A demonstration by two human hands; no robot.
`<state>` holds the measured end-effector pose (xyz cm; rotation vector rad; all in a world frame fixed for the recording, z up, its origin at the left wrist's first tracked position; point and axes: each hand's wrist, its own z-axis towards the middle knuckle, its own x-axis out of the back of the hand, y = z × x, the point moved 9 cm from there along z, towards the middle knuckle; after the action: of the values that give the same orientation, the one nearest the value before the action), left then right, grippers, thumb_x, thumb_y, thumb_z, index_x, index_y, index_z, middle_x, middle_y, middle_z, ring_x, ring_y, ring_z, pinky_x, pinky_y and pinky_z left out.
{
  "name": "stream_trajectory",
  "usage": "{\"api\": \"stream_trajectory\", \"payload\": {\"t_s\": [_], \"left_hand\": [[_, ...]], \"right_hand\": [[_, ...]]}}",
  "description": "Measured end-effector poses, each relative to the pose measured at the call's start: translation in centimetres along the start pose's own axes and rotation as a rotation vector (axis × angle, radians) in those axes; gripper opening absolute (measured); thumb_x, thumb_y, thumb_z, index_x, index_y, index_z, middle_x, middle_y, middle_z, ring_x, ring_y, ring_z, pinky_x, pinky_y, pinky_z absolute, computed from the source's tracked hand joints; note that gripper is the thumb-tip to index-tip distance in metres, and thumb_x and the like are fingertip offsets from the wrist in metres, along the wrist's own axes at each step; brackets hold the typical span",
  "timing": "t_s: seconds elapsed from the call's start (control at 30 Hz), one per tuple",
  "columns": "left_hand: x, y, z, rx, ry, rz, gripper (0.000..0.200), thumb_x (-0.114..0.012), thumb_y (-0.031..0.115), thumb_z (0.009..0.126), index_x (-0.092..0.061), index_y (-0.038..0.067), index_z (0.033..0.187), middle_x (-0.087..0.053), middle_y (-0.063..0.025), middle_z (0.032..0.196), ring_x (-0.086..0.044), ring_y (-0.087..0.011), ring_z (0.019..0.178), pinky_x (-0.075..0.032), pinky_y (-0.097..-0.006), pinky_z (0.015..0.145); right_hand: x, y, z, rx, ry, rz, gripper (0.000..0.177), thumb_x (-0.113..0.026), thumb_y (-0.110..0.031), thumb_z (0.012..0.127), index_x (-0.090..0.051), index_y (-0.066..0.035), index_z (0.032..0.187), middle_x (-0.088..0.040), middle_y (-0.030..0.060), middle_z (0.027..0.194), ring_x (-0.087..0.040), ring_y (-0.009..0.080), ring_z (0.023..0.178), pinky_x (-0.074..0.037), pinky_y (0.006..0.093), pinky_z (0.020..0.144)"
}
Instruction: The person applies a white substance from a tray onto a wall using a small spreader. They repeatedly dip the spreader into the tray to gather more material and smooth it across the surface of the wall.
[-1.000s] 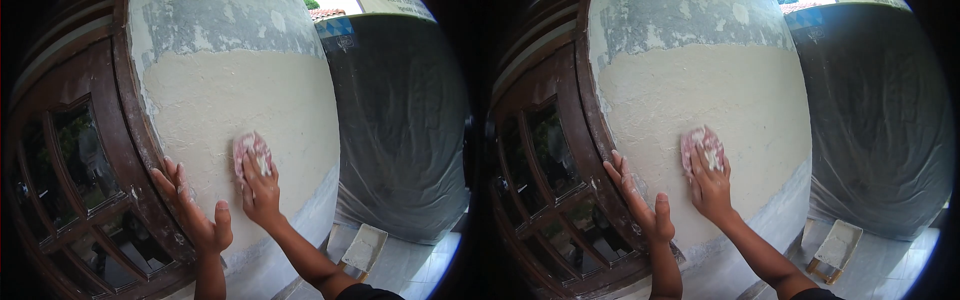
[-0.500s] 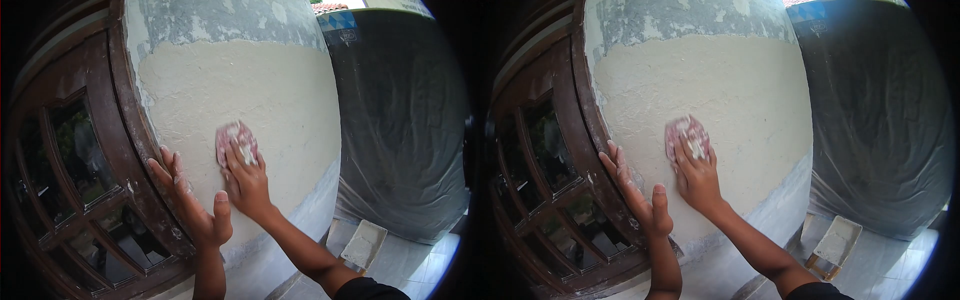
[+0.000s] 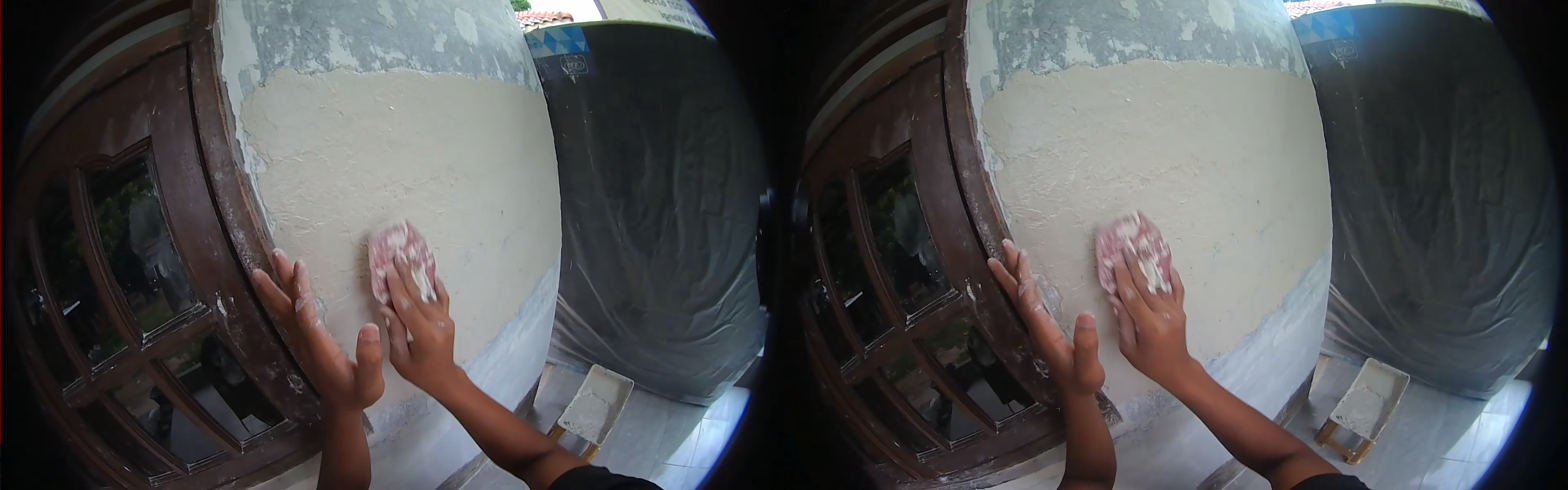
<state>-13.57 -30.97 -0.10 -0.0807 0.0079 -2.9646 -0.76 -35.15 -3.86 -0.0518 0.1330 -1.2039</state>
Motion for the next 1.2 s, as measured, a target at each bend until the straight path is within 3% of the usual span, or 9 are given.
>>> {"api": "stream_trajectory", "payload": {"t_s": [0.03, 0.27, 0.43, 0.6, 0.73, 0.8, 0.97, 1.03, 1.2], "left_hand": [[-0.2, 0.1, 0.2, -0.001, -0.031, 0.043, 0.085, -0.049, 0.048, 0.094, -0.025, -0.008, 0.153, -0.005, -0.0388, 0.161, -0.008, -0.0523, 0.152, -0.01, -0.064, 0.118], [-0.5, -0.1, 0.3, -0.062, 0.023, -0.015, 0.084, -0.048, 0.047, 0.095, -0.026, -0.009, 0.153, -0.005, -0.0393, 0.161, -0.006, -0.0522, 0.152, -0.009, -0.0649, 0.118], [-0.4, 0.3, 0.6, -0.043, -0.024, 0.031, 0.083, -0.048, 0.046, 0.095, -0.025, -0.008, 0.154, -0.002, -0.0393, 0.161, -0.008, -0.0518, 0.152, -0.01, -0.0647, 0.118], [-0.1, 0.0, 0.2, -0.043, 0.009, -0.013, 0.083, -0.047, 0.046, 0.095, -0.025, -0.009, 0.154, -0.002, -0.0393, 0.161, -0.008, -0.0512, 0.152, -0.01, -0.0634, 0.119], [0.0, -0.7, 0.2, -0.029, 0.021, -0.033, 0.083, -0.046, 0.045, 0.095, -0.024, -0.009, 0.154, -0.005, -0.0392, 0.161, -0.009, -0.0509, 0.152, -0.009, -0.0629, 0.119], [0.1, -0.4, 0.4, -0.021, 0.031, -0.043, 0.083, -0.047, 0.045, 0.095, -0.024, -0.01, 0.153, -0.007, -0.0395, 0.16, -0.008, -0.0507, 0.152, -0.009, -0.0629, 0.119], [0.4, 0.2, 0.0, -0.02, 0.066, -0.107, 0.083, -0.047, 0.045, 0.095, -0.024, -0.01, 0.153, -0.011, -0.0393, 0.16, -0.005, -0.0495, 0.153, -0.007, -0.0624, 0.12], [-0.1, 0.3, -0.9, 0.005, 0.064, -0.181, 0.084, -0.048, 0.044, 0.094, -0.024, -0.008, 0.154, -0.018, -0.0276, 0.164, 0.003, -0.0394, 0.156, 0.001, -0.0543, 0.123], [-2.8, 1.5, -4.1, -0.035, 0.177, -0.407, 0.083, -0.048, 0.046, 0.093, -0.026, -0.007, 0.154, -0.02, -0.0298, 0.163, -0.002, -0.0402, 0.155, 0.001, -0.0566, 0.123]], "right_hand": [[-0.5, 0.2, 0.9, -0.008, 0.041, 0.063, 0.053, -0.069, -0.007, 0.087, -0.057, 0.0, 0.138, -0.06, 0.0214, 0.138, -0.068, 0.035, 0.105, -0.032, 0.0532, 0.111], [-2.0, 0.3, -2.9, 0.037, -0.087, -0.053, 0.049, -0.068, -0.011, 0.089, -0.059, -0.001, 0.136, -0.059, 0.021, 0.14, -0.07, 0.0329, 0.097, -0.03, 0.0562, 0.111], [-2.0, -0.4, 1.7, 0.051, -0.021, 0.023, 0.048, -0.068, -0.008, 0.088, -0.059, 0.001, 0.134, -0.06, 0.02, 0.139, -0.07, 0.0323, 0.099, -0.03, 0.0556, 0.113], [-2.2, -0.3, -1.9, 0.068, -0.099, -0.005, 0.049, -0.068, -0.007, 0.087, -0.06, 0.0, 0.134, -0.06, 0.0212, 0.138, -0.07, 0.0332, 0.099, -0.03, 0.056, 0.113], [-1.7, -0.4, 0.6, 0.056, 0.008, 0.059, 0.046, -0.069, -0.007, 0.087, -0.061, 0.0, 0.132, -0.061, 0.0206, 0.137, -0.07, 0.0322, 0.097, -0.028, 0.0568, 0.113], [-3.1, -0.3, 1.3, 0.09, -0.052, 0.04, 0.049, -0.07, -0.006, 0.085, -0.061, 0.003, 0.132, -0.061, 0.0227, 0.136, -0.068, 0.0359, 0.107, -0.031, 0.0524, 0.113], [-1.4, 0.0, -5.0, 0.031, -0.189, -0.04, 0.051, -0.072, -0.008, 0.085, -0.061, -0.001, 0.135, -0.062, 0.0205, 0.136, -0.068, 0.0313, 0.109, -0.029, 0.0547, 0.114], [0.1, 0.6, -6.4, -0.002, -0.193, -0.095, 0.052, -0.074, -0.008, 0.084, -0.062, -0.002, 0.134, -0.062, 0.019, 0.137, -0.068, 0.0313, 0.111, -0.028, 0.0558, 0.114], [4.4, 2.9, -7.8, -0.077, -0.227, -0.201, 0.051, -0.075, -0.007, 0.084, -0.063, -0.003, 0.133, -0.062, 0.0174, 0.138, -0.065, 0.0321, 0.119, -0.026, 0.0555, 0.116]]}}
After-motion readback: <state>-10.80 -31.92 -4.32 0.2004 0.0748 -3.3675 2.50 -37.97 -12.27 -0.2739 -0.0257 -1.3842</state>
